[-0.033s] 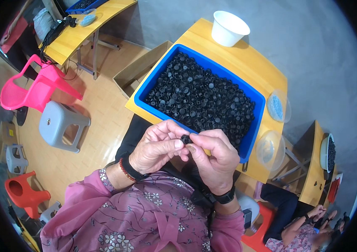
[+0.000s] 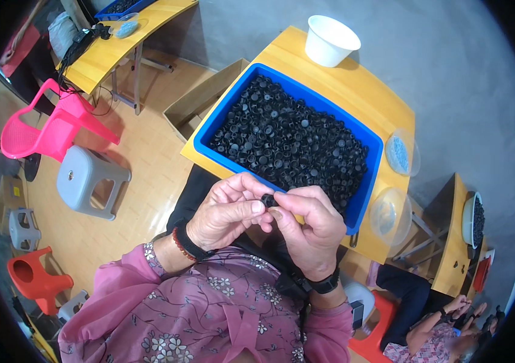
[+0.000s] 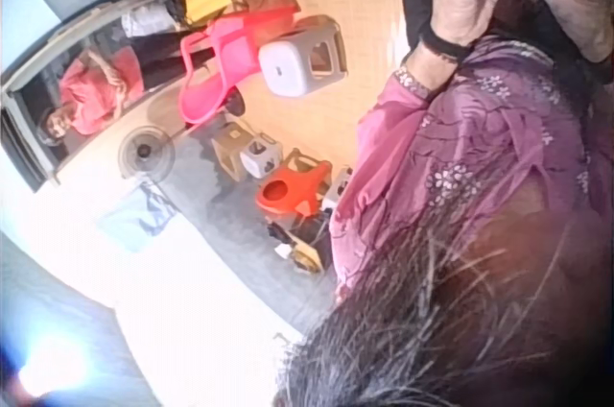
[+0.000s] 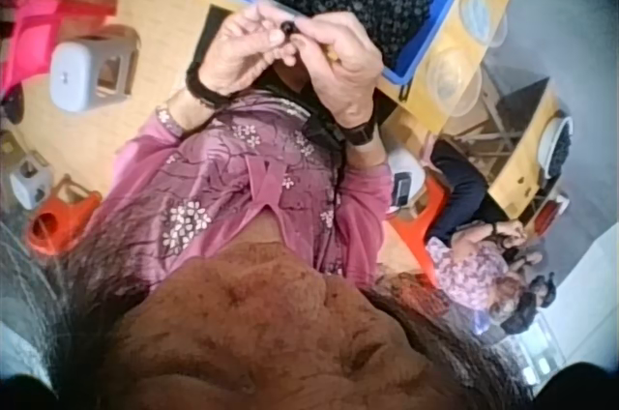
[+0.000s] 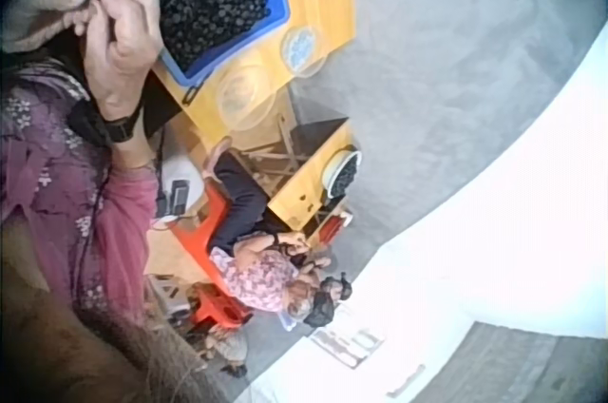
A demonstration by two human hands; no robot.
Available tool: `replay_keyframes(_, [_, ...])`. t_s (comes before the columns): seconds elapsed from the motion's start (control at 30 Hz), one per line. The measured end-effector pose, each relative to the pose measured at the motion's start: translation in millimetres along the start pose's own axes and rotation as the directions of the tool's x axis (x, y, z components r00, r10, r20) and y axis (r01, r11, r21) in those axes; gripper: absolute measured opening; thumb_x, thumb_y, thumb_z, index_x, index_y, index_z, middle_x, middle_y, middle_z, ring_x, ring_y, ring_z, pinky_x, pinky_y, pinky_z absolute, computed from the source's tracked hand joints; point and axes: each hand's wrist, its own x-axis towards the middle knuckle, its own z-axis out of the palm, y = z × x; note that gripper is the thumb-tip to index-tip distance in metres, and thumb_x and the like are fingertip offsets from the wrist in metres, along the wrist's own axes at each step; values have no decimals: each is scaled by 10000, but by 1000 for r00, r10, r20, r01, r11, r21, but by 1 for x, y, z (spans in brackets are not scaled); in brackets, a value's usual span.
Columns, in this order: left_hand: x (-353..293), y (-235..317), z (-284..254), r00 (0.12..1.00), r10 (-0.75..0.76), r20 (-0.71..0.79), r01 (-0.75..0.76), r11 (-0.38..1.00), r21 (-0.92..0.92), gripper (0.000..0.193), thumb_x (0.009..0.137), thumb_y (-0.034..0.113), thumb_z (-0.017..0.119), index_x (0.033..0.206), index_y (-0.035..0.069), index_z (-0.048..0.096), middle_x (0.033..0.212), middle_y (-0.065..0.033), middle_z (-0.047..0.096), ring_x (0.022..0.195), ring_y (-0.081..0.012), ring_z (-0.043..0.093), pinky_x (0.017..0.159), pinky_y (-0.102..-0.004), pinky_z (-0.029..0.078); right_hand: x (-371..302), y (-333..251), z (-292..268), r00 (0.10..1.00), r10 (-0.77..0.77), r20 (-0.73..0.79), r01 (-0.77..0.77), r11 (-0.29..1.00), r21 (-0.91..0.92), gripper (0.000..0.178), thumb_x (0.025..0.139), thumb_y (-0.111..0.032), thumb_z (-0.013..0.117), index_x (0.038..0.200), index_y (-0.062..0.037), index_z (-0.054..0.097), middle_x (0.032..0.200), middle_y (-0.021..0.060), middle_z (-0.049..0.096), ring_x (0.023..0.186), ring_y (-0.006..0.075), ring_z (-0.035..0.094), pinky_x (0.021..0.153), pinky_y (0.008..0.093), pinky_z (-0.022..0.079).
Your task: Manually assembling small black plastic components by attaching rubber seals or rings.
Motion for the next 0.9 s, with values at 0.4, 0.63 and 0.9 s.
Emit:
replay_keyframes(0.4, [-2,-7,-5,997,-72,5,73,992,-104,196,984,51,597,1178,34,623,1113,-163,665,916,-241,702,809,-363,605,-2,-2,1,999,9,-34,-8,1000,22,215,831,130,691,1015,19,681,977,113,623,749,153,703,625,250,578])
replay_keyframes(0.63, [-2,-9,-5,995,-100,14,101,985,-136,204,984,58,599,1187,43,621,1094,-145,669,908,-237,700,810,-357,605,-3,-1,0,999,15,-48,-12,998,61,209,833,136,686,1009,23,683,970,111,624,738,152,702,619,251,573])
replay_keyframes(0.9, [1,-6,5,999,-46,-9,45,997,-57,194,957,5,619,1149,22,604,1084,-149,672,897,-221,709,799,-344,611,-5,3,-2,998,-6,-58,6,1000,-7,198,829,106,709,1001,9,696,956,115,659,755,159,703,637,259,567])
